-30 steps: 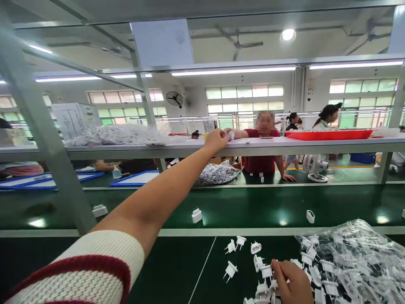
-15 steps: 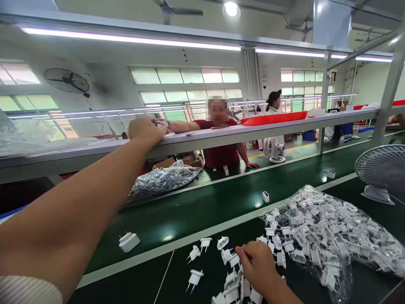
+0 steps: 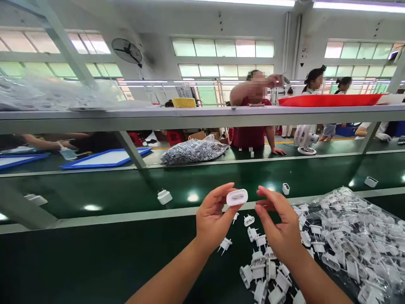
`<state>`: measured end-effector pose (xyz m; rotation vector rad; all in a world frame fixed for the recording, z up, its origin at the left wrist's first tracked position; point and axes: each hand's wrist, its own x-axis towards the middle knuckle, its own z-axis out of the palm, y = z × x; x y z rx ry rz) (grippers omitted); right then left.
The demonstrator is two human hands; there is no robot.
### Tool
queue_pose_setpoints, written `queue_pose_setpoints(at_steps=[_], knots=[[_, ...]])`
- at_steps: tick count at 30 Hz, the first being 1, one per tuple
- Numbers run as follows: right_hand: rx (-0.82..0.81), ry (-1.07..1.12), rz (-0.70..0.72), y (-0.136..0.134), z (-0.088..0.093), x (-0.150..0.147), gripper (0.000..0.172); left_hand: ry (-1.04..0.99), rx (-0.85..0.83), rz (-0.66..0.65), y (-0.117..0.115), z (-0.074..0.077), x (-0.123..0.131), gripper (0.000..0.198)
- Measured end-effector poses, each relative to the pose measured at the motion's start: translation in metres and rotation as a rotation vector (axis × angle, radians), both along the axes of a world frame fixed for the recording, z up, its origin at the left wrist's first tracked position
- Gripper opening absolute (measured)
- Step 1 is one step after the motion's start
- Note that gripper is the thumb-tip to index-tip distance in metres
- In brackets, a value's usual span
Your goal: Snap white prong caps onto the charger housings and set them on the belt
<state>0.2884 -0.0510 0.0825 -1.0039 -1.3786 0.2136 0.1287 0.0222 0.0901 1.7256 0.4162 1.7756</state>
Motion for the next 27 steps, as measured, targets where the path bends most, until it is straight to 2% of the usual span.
queue_pose_setpoints(at_steps=[3,6,11,13,16,18,19,24,27], knots=[[0.018,0.049,0.109,0.005,0.015,-0.018,0.04,0.029,0.057,0.004,-0.001,-0.003,-0.008,0.035],[0.014,0.035,0.159,0.01,0.013,-0.025,0.033,0.035,0.161,-0.007,0.006,0.0,-0.012,0.035],[-0.015,0.082,0.212,0.017,0.009,-0.02,0.031,0.1,0.353,-0.027,0.015,0.008,-0.014,0.036],[-0.028,0.132,0.249,0.019,0.01,-0.018,0.031,0.133,0.438,0.025,0.017,0.011,-0.015,0.035],[-0.015,0.192,0.288,0.023,0.008,-0.019,0.027,0.2,0.511,0.173,0.019,0.011,-0.017,0.034],[0.009,0.204,0.278,0.026,0.006,-0.02,0.026,0.212,0.502,0.222,0.02,0.008,-0.018,0.035],[0.026,0.206,0.258,0.028,0.004,-0.02,0.025,0.208,0.484,0.2,0.02,0.006,-0.018,0.036],[0.122,0.196,0.137,0.032,0.0,-0.015,0.024,0.227,0.282,-0.099,0.019,0.0,-0.017,0.036],[0.104,0.17,0.171,0.028,0.002,-0.013,0.024,0.161,0.166,-0.117,0.018,0.0,-0.015,0.026]])
